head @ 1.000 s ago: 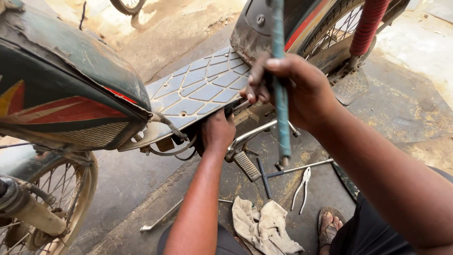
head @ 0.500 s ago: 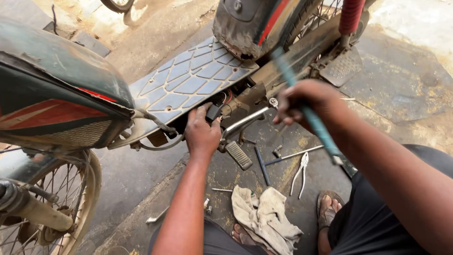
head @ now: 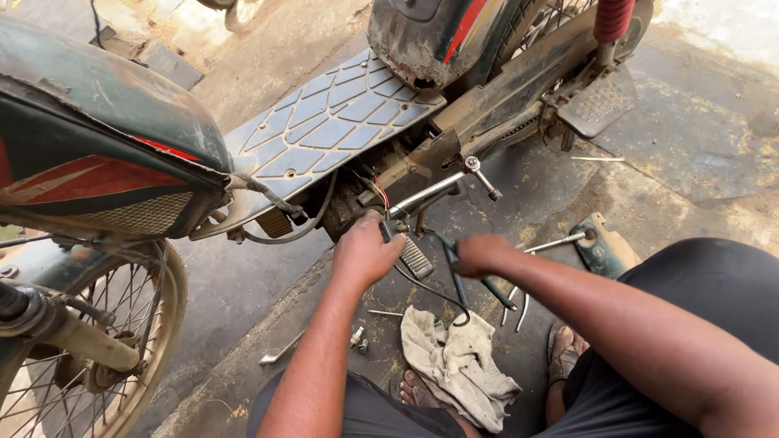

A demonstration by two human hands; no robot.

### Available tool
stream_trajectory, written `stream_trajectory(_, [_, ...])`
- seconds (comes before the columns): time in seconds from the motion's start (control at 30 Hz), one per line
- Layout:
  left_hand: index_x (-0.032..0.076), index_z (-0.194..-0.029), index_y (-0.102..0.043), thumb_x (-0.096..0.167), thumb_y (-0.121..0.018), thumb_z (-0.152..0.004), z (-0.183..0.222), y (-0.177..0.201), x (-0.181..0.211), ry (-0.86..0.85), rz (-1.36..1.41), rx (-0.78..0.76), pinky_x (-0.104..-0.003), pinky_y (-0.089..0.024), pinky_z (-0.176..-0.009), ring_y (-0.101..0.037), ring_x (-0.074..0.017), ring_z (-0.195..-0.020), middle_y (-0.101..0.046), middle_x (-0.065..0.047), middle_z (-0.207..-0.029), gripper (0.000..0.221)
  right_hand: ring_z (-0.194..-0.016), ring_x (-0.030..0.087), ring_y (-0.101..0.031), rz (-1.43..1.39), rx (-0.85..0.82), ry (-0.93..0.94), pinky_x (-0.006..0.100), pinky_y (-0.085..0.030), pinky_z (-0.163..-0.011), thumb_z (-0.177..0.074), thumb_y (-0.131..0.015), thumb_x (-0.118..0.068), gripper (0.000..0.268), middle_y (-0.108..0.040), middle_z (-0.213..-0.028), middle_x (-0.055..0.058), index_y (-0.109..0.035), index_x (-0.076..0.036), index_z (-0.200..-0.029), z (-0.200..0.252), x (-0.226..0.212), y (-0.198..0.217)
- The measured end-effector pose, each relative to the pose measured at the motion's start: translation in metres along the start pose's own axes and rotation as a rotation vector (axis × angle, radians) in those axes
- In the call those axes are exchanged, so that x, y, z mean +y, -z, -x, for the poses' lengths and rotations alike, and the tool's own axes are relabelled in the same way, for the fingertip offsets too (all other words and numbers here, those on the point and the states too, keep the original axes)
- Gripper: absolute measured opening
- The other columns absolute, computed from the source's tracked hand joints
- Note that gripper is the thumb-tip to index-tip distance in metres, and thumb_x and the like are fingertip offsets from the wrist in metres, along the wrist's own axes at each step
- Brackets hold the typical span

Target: The person crouches beside a motorcycle and works on the electrical component under the side panel, disconnecting and handling wires and a small black component. They use a screwdriver to loosen parts, pick up and reposition fasteners from the ground, and use pliers while working on the component.

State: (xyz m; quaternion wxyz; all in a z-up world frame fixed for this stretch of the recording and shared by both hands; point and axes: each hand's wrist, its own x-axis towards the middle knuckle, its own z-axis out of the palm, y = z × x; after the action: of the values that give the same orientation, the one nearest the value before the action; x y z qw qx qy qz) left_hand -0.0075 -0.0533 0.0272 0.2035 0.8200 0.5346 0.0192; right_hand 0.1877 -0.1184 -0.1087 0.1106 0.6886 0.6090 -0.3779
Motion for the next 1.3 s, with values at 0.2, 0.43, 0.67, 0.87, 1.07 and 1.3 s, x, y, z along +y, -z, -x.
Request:
stream_trajectory(0.2, [0.003, -0.111, -0.066, 0.043, -0.082, -0.073, -0.006, -0.001, -0.005, -0.058, 0.046, 0.024, -0.048, -0.056, -0.087, -0.071, -0.0381, -0.098, -0.073, -0.022, -0.103, 0.057, -0.093, 0.033, -0.07, -0.198, 0.679, 0.32, 0.046, -0.057, -0.078, -0.089, -0.068, -0.033, 0.029, -0.072, -0.103, 0.011, -0.068, -0.011, -0.108, 0.046, -0.02, 0.047])
stream_trajectory(0.43, [0.004, -0.103, -0.067, 0.045, -0.082, -0.073, 0.0, 0.011, 0.007, -0.094, -0.01, -0.037, -0.048, -0.057, -0.084, -0.072, -0.037, -0.095, -0.075, -0.02, -0.097, 0.053, -0.088, 0.029, -0.072, -0.239, 0.935, 0.641, 0.042, -0.057, -0.072, -0.086, -0.077, -0.022, 0.026, -0.067, -0.108, 0.006, -0.068, -0.014, -0.109, 0.078, -0.034, 0.063])
stream_trajectory(0.67, [0.007, -0.108, -0.067, 0.043, -0.081, -0.074, 0.003, 0.011, 0.007, -0.152, -0.024, -0.025, -0.05, -0.056, -0.087, -0.07, -0.038, -0.102, -0.073, -0.017, -0.108, 0.052, -0.091, 0.032, -0.071, -0.222, 0.999, 0.764, 0.041, -0.057, -0.073, -0.083, -0.078, -0.018, 0.037, -0.067, -0.113, 0.009, -0.066, -0.011, -0.117, 0.081, -0.044, 0.065])
stream_trajectory(0.87, [0.007, -0.111, -0.066, 0.045, -0.081, -0.074, 0.003, 0.01, 0.01, -0.141, -0.056, -0.073, -0.049, -0.056, -0.089, -0.07, -0.0367, -0.103, -0.072, -0.017, -0.11, 0.056, -0.09, 0.03, -0.072, -0.29, 0.882, 0.681, 0.04, -0.058, -0.076, -0.087, -0.076, -0.017, 0.023, -0.071, -0.106, 0.008, -0.069, -0.012, -0.109, 0.068, -0.039, 0.059])
stream_trajectory(1.07, [0.006, -0.116, -0.064, 0.045, -0.08, -0.074, 0.001, 0.007, 0.009, -0.135, -0.058, -0.057, -0.049, -0.056, -0.088, -0.07, -0.0378, -0.102, -0.072, -0.018, -0.111, 0.059, -0.096, 0.024, -0.073, -0.467, 0.781, 0.644, 0.036, -0.057, -0.082, -0.093, -0.072, -0.017, 0.021, -0.071, -0.107, 0.009, -0.067, -0.009, -0.111, 0.064, -0.037, 0.062])
stream_trajectory(1.3, [0.002, -0.114, -0.062, 0.047, -0.083, -0.075, -0.004, 0.001, 0.003, -0.135, -0.102, -0.103, -0.049, -0.057, -0.088, -0.07, -0.0378, -0.103, -0.071, -0.021, -0.111, 0.063, -0.099, 0.015, -0.073, -1.002, 0.288, 0.631, 0.03, -0.059, -0.085, -0.097, -0.063, -0.019, 0.021, -0.072, -0.111, 0.005, -0.064, -0.008, -0.114, 0.041, -0.007, 0.07])
